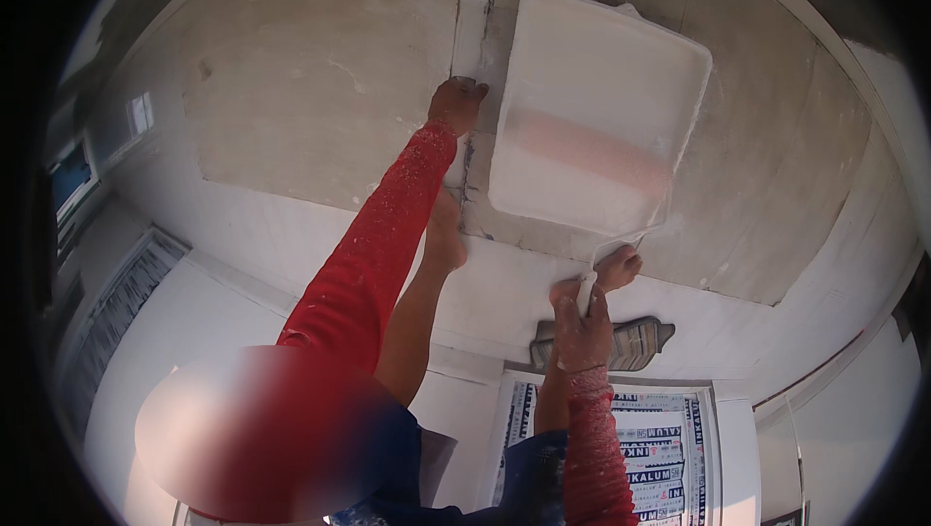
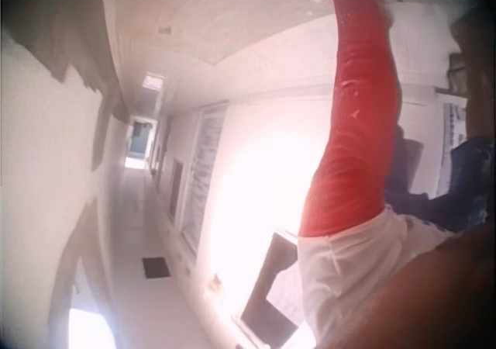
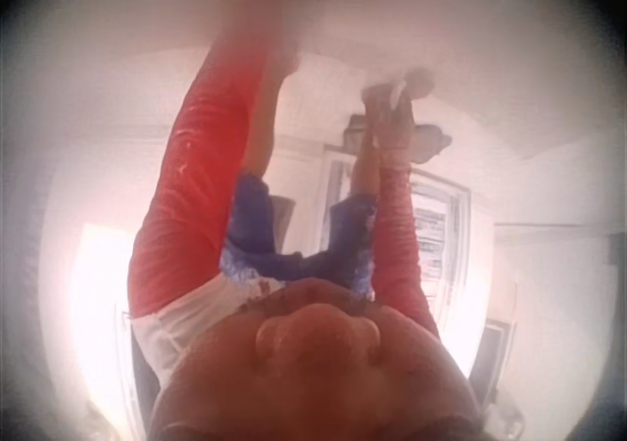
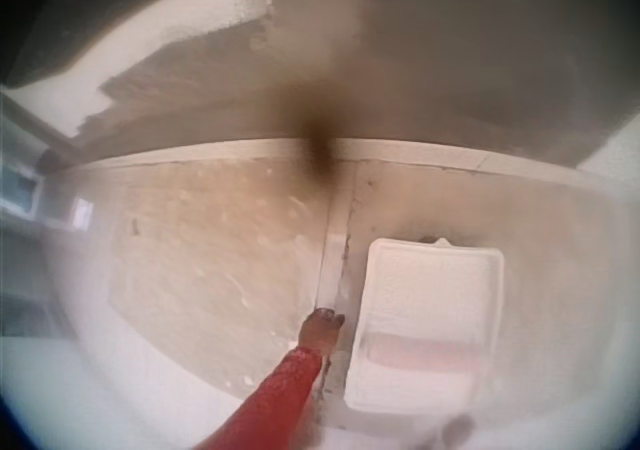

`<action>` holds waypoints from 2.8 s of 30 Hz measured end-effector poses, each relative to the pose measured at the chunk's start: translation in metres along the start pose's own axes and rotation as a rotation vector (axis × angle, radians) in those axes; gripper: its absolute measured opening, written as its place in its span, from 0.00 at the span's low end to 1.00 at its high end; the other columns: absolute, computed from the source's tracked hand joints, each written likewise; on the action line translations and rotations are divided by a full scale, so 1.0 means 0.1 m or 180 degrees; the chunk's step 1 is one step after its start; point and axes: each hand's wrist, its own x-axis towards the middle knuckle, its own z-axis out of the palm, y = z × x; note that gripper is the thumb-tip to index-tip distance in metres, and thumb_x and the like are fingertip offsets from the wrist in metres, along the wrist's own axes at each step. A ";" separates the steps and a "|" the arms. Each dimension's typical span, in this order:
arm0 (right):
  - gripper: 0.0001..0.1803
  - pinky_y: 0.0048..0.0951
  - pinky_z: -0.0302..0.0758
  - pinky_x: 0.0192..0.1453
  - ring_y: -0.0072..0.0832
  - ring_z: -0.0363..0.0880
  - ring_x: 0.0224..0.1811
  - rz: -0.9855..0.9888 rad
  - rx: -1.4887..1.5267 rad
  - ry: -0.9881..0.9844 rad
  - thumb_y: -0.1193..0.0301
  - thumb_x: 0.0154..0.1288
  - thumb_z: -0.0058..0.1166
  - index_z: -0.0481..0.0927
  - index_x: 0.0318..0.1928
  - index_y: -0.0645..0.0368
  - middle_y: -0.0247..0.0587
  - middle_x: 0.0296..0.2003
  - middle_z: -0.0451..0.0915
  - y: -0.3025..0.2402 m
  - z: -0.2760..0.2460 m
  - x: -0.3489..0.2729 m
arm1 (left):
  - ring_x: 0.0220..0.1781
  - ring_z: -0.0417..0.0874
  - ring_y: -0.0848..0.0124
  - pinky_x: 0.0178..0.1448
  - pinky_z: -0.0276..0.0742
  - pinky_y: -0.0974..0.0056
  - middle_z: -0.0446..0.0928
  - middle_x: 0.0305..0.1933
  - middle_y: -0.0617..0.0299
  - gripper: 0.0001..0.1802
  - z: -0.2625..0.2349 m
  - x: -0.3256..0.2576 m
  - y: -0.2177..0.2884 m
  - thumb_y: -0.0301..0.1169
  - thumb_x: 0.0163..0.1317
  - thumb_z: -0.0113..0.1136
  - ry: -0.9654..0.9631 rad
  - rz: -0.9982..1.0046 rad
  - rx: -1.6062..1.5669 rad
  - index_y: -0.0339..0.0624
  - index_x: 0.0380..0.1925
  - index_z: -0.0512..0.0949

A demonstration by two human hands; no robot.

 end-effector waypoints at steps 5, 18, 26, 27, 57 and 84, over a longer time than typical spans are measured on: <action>0.21 0.36 0.80 0.45 0.40 0.87 0.38 -0.0434 -0.0419 0.0259 0.67 0.69 0.54 0.75 0.58 0.66 0.50 0.35 0.85 -0.08 0.05 0.01 | 0.54 0.84 0.49 0.61 0.77 0.52 0.84 0.50 0.43 0.23 0.08 0.29 -0.15 0.46 0.69 0.57 -0.0508 0.0300 0.0706 0.36 0.48 0.84; 0.27 0.32 0.79 0.37 0.32 0.83 0.30 -0.0960 -0.0870 0.0353 0.66 0.69 0.55 0.73 0.62 0.70 0.47 0.30 0.83 0.09 0.35 0.05 | 0.62 0.81 0.52 0.67 0.75 0.52 0.83 0.58 0.54 0.20 -0.24 0.38 -0.48 0.45 0.71 0.51 -0.0370 0.0744 0.1370 0.50 0.51 0.86; 0.32 0.35 0.79 0.44 0.39 0.82 0.37 -0.0431 -0.0617 0.0115 0.66 0.69 0.57 0.67 0.66 0.75 0.55 0.36 0.80 0.06 0.36 -0.01 | 0.60 0.81 0.47 0.64 0.76 0.49 0.83 0.56 0.54 0.20 -0.36 0.26 -0.26 0.43 0.72 0.47 -0.0658 0.0270 0.0757 0.49 0.52 0.83; 0.33 0.40 0.79 0.52 0.49 0.82 0.46 -0.0376 -0.0705 -0.0075 0.66 0.69 0.56 0.66 0.66 0.76 0.66 0.43 0.80 -0.25 0.26 -0.06 | 0.59 0.81 0.46 0.63 0.77 0.49 0.84 0.56 0.53 0.20 -0.35 0.29 -0.43 0.43 0.71 0.48 -0.0551 0.0211 0.0784 0.48 0.52 0.83; 0.26 0.52 0.79 0.56 0.61 0.82 0.52 -0.0085 -0.0277 0.0153 0.63 0.71 0.53 0.70 0.64 0.63 0.66 0.46 0.84 -1.55 0.16 0.70 | 0.68 0.73 0.45 0.69 0.72 0.48 0.68 0.68 0.40 0.45 -2.33 -4.67 -0.42 0.51 0.64 0.65 -0.1577 -0.0825 0.0832 0.34 0.71 0.61; 0.31 0.50 0.74 0.64 0.57 0.78 0.57 -0.0069 -0.1162 -0.0027 0.60 0.68 0.57 0.72 0.66 0.66 0.72 0.57 0.74 -0.32 0.14 -0.26 | 0.62 0.79 0.41 0.62 0.77 0.43 0.72 0.67 0.44 0.39 -2.12 -4.59 -0.43 0.54 0.65 0.59 -0.1444 -0.0945 0.1120 0.46 0.71 0.66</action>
